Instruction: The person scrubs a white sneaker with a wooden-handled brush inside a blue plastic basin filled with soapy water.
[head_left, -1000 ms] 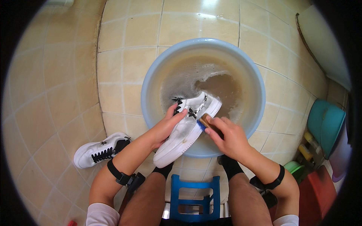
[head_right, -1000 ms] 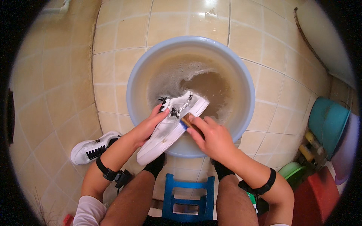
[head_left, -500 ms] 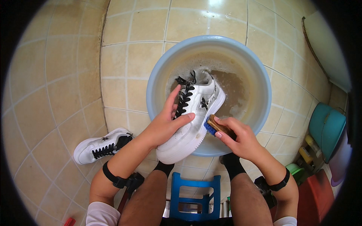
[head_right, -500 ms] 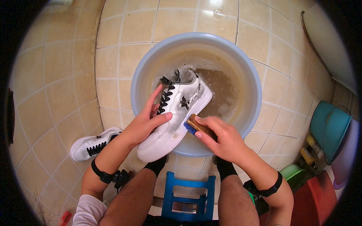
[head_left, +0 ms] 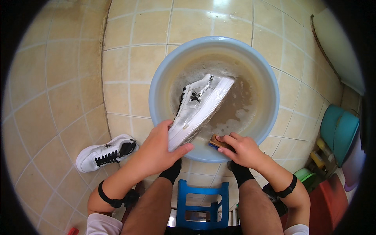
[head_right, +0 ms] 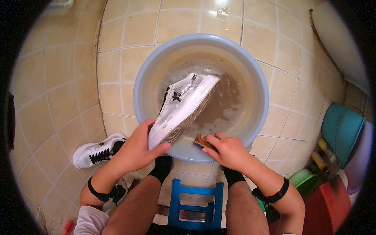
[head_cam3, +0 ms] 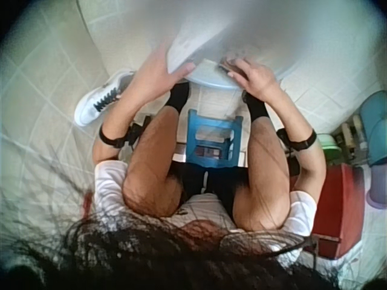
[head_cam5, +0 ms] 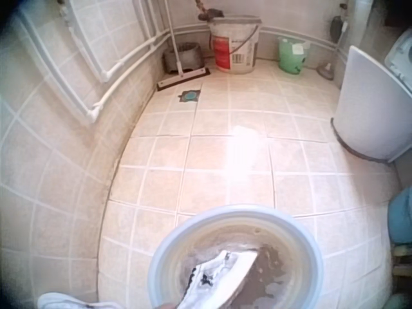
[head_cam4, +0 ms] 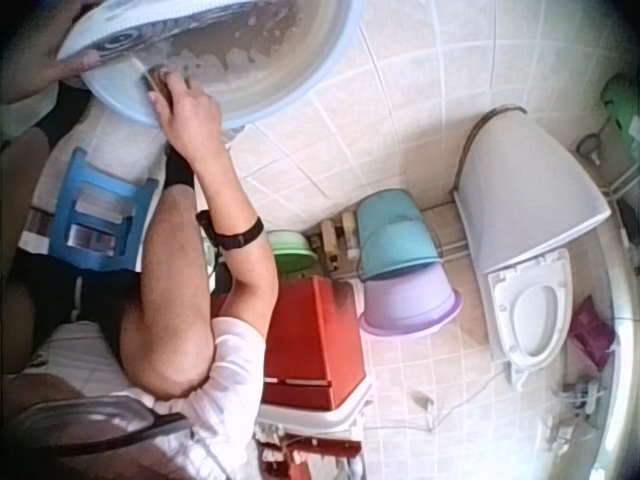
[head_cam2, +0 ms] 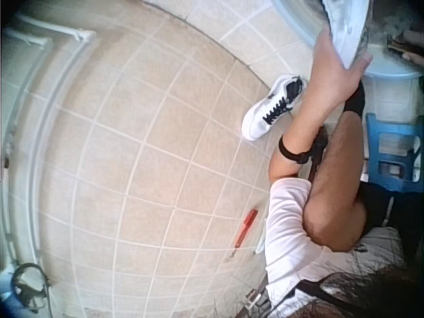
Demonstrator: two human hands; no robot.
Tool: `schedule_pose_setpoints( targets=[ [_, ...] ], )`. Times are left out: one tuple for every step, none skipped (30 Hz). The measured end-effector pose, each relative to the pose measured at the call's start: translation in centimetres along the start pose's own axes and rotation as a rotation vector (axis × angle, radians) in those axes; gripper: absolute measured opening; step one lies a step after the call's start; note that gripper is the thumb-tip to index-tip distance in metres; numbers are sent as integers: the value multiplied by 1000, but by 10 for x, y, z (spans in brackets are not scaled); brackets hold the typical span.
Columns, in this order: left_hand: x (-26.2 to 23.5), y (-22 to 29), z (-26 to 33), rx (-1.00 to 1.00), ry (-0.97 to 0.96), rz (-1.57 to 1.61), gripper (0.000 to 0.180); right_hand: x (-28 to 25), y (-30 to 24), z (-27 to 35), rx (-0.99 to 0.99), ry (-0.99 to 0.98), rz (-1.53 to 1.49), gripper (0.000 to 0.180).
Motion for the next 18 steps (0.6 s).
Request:
schedule_pose_setpoints(
  targets=[
    [1, -5, 2, -125, -8, 10, 66, 0, 1, 0, 2, -2, -4, 31],
    [2, -10, 3, -250, -16, 19, 62, 0, 3, 0, 3, -6, -6, 31],
    [-1, -10, 4, -248, -17, 20, 62, -2, 5, 0, 1, 12, -25, 31],
    [-3, -10, 4, -274, -64, 51, 60, -4, 5, 1, 2, 21, -33, 31],
    [-3, -10, 4, -300, -112, 83, 58, -6, 5, 1, 4, 30, -42, 31],
    [-2, -11, 5, -301, -112, 81, 58, -9, 2, 1, 24, 35, -76, 31],
    [0, -12, 5, -250, -106, 61, 58, -12, 0, 0, 35, 39, -94, 31],
    [2, -12, 6, -198, -100, 41, 58, -14, -1, -1, 45, 41, -111, 32],
    [6, -12, 6, -197, -101, 41, 58, -17, -3, 0, 18, 87, -144, 32],
    [9, -10, 6, -118, -65, -59, 58, -19, -2, 0, 5, 110, -160, 33],
    [11, -8, 5, -38, -28, -158, 58, -21, -2, 0, -7, 133, -176, 33],
    [13, -8, 4, -38, -28, -158, 58, -23, -1, 2, -53, 195, -219, 34],
    [15, -8, 3, -52, -48, -147, 55, -25, -1, 2, -71, 220, -234, 34],
    [17, -9, 1, -66, -68, -135, 53, -28, -2, 3, -90, 244, -248, 34],
    [20, -12, 1, -65, -69, -134, 53, -30, -2, 4, -109, 267, -263, 35],
    [25, -16, 1, -48, -40, -150, 49, -32, -4, 4, -128, 275, -244, 35],
    [28, -19, 0, -30, -11, -166, 46, -32, -4, 3, -137, 279, -234, 35],
    [30, -20, -1, -30, -11, -166, 46, -33, -5, 2, -147, 283, -225, 35]
  ],
)
Point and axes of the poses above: each hand's wrist, its own z-axis away from the middle knuckle, its own x-axis out of the palm, y = z × x, the point moved 2 cm from there along -z, towards the middle knuckle, and after that the axes turned 14 degrees about -y, right-handed, at the moved point
